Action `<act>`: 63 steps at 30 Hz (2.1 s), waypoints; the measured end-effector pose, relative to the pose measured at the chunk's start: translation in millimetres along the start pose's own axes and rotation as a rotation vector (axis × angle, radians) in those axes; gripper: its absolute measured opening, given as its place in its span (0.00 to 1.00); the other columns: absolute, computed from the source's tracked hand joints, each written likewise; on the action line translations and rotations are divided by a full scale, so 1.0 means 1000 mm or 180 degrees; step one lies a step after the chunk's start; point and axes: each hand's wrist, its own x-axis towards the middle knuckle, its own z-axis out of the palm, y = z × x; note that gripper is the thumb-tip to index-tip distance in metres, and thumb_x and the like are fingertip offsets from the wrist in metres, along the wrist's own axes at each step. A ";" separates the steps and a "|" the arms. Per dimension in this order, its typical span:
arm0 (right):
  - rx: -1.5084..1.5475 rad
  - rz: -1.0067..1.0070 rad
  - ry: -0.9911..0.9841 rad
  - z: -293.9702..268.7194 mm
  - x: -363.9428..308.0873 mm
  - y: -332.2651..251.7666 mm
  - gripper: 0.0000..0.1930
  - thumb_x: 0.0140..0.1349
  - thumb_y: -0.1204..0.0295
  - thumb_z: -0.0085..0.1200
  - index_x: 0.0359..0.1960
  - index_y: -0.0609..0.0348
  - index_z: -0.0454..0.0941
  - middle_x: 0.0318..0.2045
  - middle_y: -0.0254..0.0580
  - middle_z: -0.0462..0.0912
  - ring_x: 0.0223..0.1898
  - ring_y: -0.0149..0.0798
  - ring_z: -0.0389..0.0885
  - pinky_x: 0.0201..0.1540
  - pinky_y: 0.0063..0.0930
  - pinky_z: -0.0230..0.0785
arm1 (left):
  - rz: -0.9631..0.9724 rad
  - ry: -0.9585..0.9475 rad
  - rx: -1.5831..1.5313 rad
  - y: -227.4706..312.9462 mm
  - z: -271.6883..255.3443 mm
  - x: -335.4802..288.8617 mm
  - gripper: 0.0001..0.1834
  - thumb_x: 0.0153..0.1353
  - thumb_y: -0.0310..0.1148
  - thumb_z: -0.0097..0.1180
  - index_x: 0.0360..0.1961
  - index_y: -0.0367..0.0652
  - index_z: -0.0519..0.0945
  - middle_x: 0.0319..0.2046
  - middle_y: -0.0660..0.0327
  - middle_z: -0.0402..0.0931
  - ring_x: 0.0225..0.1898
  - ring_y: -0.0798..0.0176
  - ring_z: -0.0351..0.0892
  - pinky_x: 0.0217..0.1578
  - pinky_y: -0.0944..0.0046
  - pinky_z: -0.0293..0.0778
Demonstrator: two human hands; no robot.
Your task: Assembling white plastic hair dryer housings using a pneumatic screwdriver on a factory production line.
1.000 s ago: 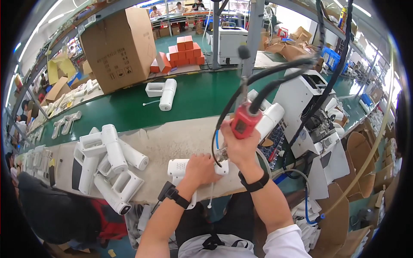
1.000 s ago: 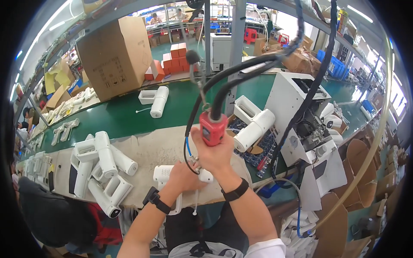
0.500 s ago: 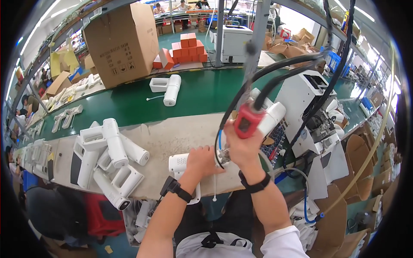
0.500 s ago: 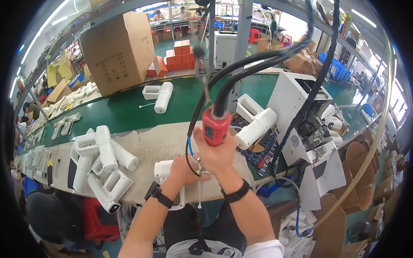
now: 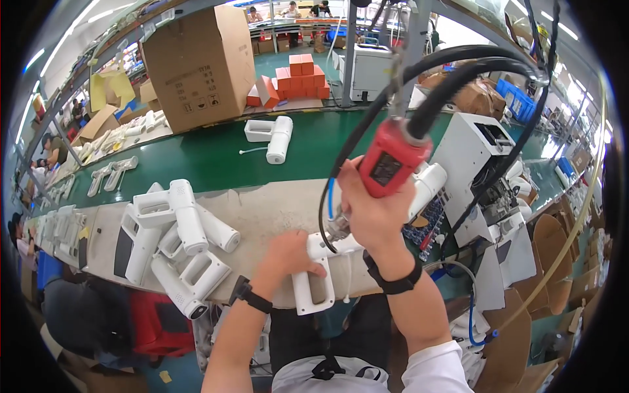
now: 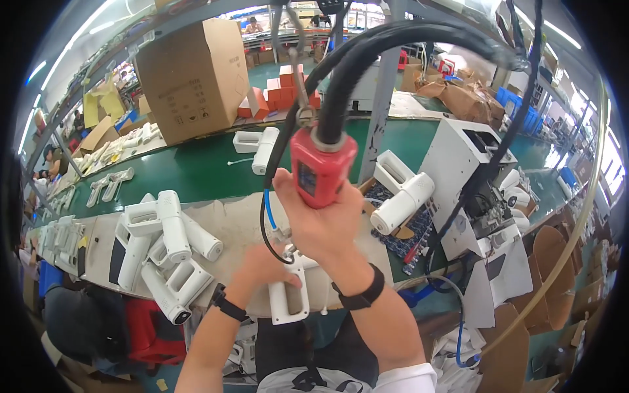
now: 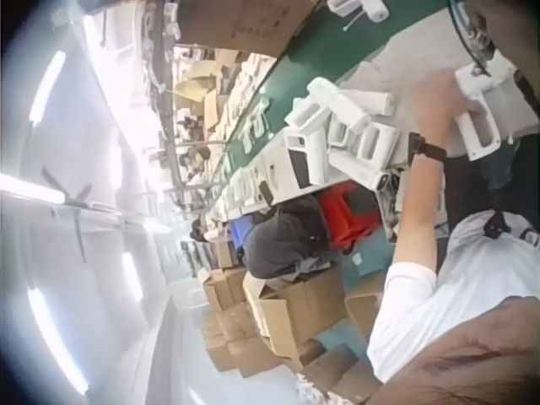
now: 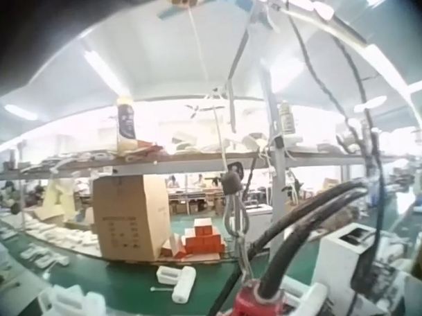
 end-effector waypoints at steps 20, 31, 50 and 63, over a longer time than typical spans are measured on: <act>-0.0200 0.0200 -0.0269 0.041 -0.007 0.093 0.10 0.59 0.70 0.61 0.25 0.61 0.75 0.16 0.30 0.75 0.16 0.23 0.70 0.19 0.19 0.59 | -0.0198 0.0065 -0.0329 -0.011 0.020 0.010 0.55 0.26 0.59 0.73 0.58 0.42 0.71 0.49 0.50 0.76 0.52 0.49 0.76 0.51 0.57 0.73; -0.0293 0.0117 -0.0209 0.012 -0.010 0.036 0.08 0.60 0.73 0.59 0.29 0.65 0.75 0.14 0.32 0.73 0.13 0.25 0.70 0.16 0.19 0.60 | 0.0048 0.0607 -0.0268 -0.019 0.032 0.030 0.39 0.27 0.64 0.71 0.39 0.49 0.81 0.37 0.54 0.79 0.41 0.47 0.79 0.43 0.54 0.75; 0.0213 0.0149 -0.0138 0.052 -0.003 0.017 0.06 0.60 0.75 0.58 0.28 0.64 0.75 0.14 0.32 0.73 0.13 0.24 0.70 0.16 0.19 0.58 | -0.0673 0.1090 -0.1751 -0.048 0.071 -0.016 0.58 0.33 0.63 0.70 0.63 0.41 0.65 0.57 0.43 0.65 0.63 0.44 0.57 0.63 0.50 0.51; 0.0019 0.0303 -0.0260 0.089 -0.004 0.101 0.09 0.59 0.72 0.59 0.25 0.62 0.77 0.13 0.31 0.73 0.13 0.24 0.69 0.16 0.19 0.58 | -0.0714 0.1110 -0.1933 -0.047 0.072 -0.016 0.53 0.34 0.63 0.70 0.55 0.35 0.69 0.56 0.41 0.65 0.65 0.43 0.53 0.64 0.48 0.46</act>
